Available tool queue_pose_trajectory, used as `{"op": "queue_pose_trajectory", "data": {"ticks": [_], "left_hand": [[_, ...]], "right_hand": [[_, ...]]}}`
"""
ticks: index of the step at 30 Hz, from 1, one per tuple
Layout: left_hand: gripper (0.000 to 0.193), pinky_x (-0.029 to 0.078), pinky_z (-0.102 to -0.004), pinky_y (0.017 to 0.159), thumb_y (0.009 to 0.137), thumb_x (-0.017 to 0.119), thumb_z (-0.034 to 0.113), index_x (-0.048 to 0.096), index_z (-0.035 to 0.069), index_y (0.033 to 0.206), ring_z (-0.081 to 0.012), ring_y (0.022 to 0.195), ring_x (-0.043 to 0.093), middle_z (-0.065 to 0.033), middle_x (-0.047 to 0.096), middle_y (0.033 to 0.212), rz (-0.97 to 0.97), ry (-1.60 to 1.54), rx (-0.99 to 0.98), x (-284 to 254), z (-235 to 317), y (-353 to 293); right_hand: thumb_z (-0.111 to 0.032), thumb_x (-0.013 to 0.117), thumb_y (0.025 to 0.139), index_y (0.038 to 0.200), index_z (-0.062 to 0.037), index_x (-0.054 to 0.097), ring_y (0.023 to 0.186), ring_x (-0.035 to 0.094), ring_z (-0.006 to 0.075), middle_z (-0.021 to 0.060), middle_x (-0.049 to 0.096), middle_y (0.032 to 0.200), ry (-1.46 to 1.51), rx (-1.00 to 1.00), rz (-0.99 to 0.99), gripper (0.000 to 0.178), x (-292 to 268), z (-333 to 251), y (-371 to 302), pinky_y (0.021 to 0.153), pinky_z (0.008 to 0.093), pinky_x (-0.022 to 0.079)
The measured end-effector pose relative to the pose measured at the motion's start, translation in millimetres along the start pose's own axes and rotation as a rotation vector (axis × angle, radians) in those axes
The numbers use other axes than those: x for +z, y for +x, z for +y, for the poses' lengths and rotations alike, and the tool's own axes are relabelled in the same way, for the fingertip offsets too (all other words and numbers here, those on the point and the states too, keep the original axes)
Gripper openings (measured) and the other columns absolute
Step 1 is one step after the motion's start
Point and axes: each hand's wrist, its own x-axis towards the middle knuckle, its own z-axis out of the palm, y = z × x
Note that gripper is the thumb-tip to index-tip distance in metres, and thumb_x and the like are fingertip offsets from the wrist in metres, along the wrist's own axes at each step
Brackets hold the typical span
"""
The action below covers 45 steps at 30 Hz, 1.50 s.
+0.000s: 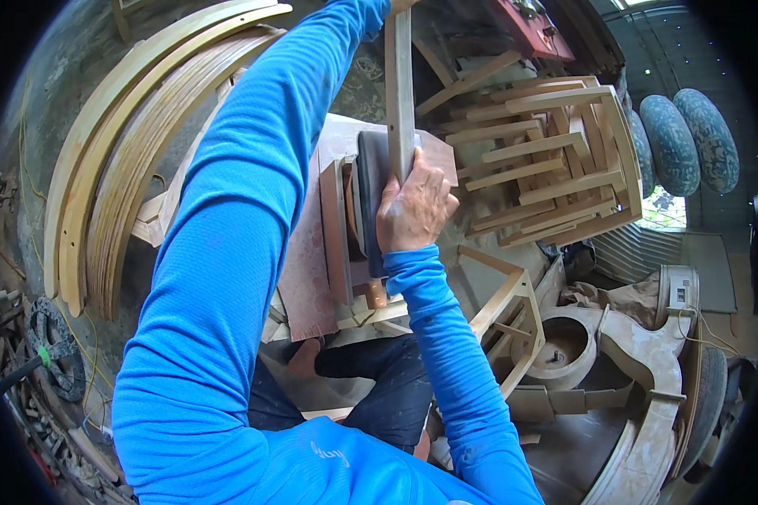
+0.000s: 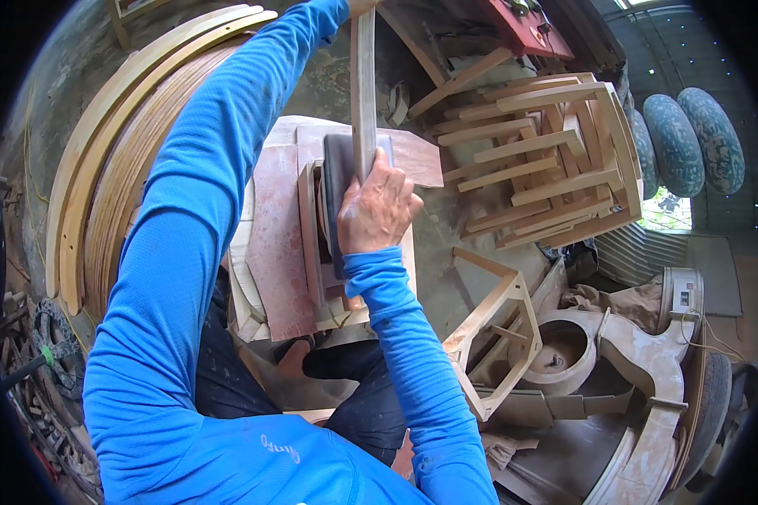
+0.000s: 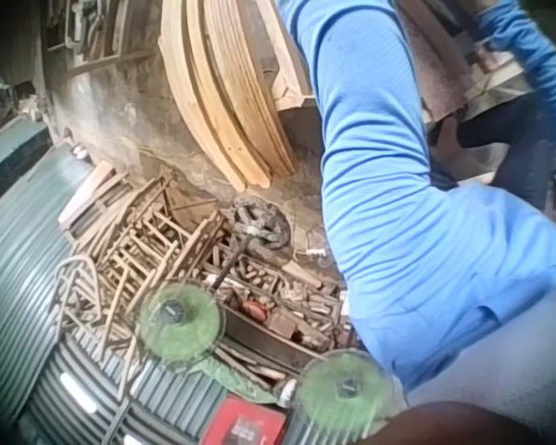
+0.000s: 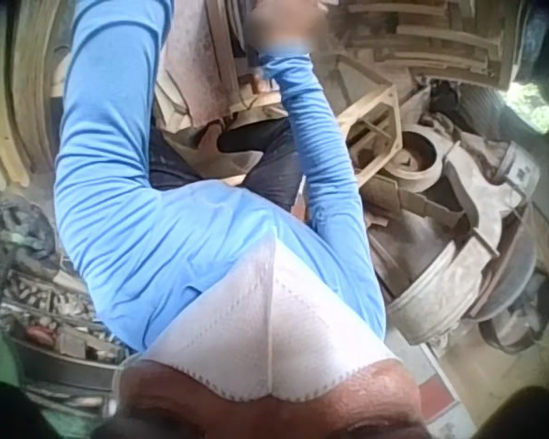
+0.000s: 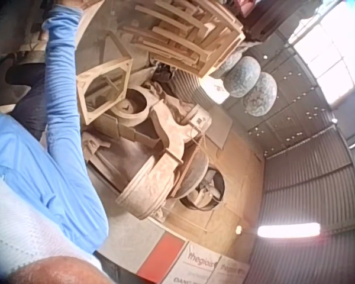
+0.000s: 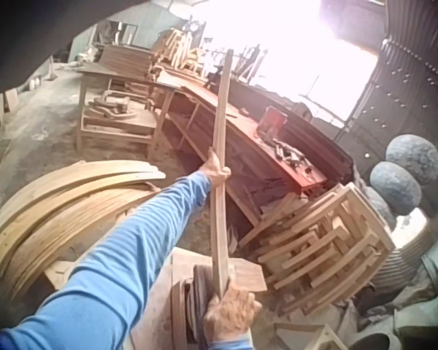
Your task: Sanding curved wooden chair components using a bench-mounted belt sander.
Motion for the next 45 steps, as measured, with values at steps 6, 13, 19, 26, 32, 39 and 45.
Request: {"op": "queue_pose_trajectory", "data": {"ticks": [6,13,19,26,32,39,45], "left_hand": [[0.086,0.032,-0.0564,0.118,0.091,0.053,0.036,0.015,-0.003,0.157,-0.0437,0.141,0.045,-0.0332,0.043,0.151,0.341,1.46,0.771,18,-114,-129],[0.085,-0.011,-0.0578,0.124,0.096,0.041,0.04,0.002,0.011,0.166,-0.028,0.159,-0.013,-0.0084,-0.006,0.174,0.368,2.101,0.279,80,-131,-291],[0.084,-0.006,-0.0599,0.124,0.096,0.044,0.039,0.011,0.001,0.163,-0.0344,0.159,-0.007,-0.017,0.002,0.172,0.108,2.091,0.173,126,-208,-459],[0.097,-0.008,-0.0617,0.123,0.089,0.061,0.041,0.015,-0.003,0.161,-0.0383,0.158,-0.01,-0.0239,0.0,0.17,-0.027,1.668,0.166,166,-305,-655],[0.072,0.058,-0.0519,0.086,0.088,0.067,0.009,0.027,0.009,0.148,-0.0308,0.101,0.066,-0.0163,0.056,0.124,0.422,0.113,-0.067,169,-305,-697],[0.036,0.054,-0.0445,0.086,0.103,0.056,0.031,0.054,-0.004,0.11,-0.0271,0.088,0.062,-0.0134,0.06,0.092,-0.197,-0.495,-0.16,154,-234,-657],[0.031,0.043,-0.0583,0.109,0.101,0.061,0.027,0.05,-0.001,0.113,-0.032,0.103,0.062,-0.0168,0.059,0.101,-0.211,-0.499,-0.017,152,-180,-641]], "right_hand": [[-0.022,0.071,0.085,0.143,-0.0054,0.048,0.104,0.054,0.0316,0.0137,0.055,0.109,-0.121,0.027,-0.116,0.065,-47,35,-49,0.087,0.0443,0.039],[-0.013,0.073,0.083,0.141,-0.0047,0.047,0.105,0.055,0.037,0.0175,0.055,0.109,0.0,0.091,-0.301,0.063,-135,45,-155,0.09,0.0462,0.044],[-0.006,0.072,0.084,0.139,-0.007,0.045,0.1,0.061,0.0452,0.022,0.052,0.112,0.158,0.245,-0.535,0.062,-269,68,-287,0.082,0.0496,0.055],[-0.008,0.07,0.084,0.135,-0.0109,0.051,0.09,0.071,0.0436,0.0233,0.07,0.101,0.2,0.487,-0.693,0.055,-446,83,-421,0.079,0.0478,0.056],[-0.014,0.083,0.078,0.128,0.0024,0.065,0.104,0.072,0.0236,0.0194,0.074,0.113,0.558,0.595,-0.592,0.056,-483,104,-482,0.094,0.035,0.055],[-0.039,0.088,0.074,0.132,0.0048,0.062,0.077,0.064,0.0099,0.004,0.07,0.098,1.222,0.691,-0.831,0.077,-408,198,-487,0.064,0.0272,0.055],[-0.028,0.071,0.096,0.141,0.0001,0.059,0.083,0.063,0.0088,0.0045,0.071,0.104,1.3,0.661,-0.603,0.054,-387,216,-443,0.071,0.0257,0.053]]}}
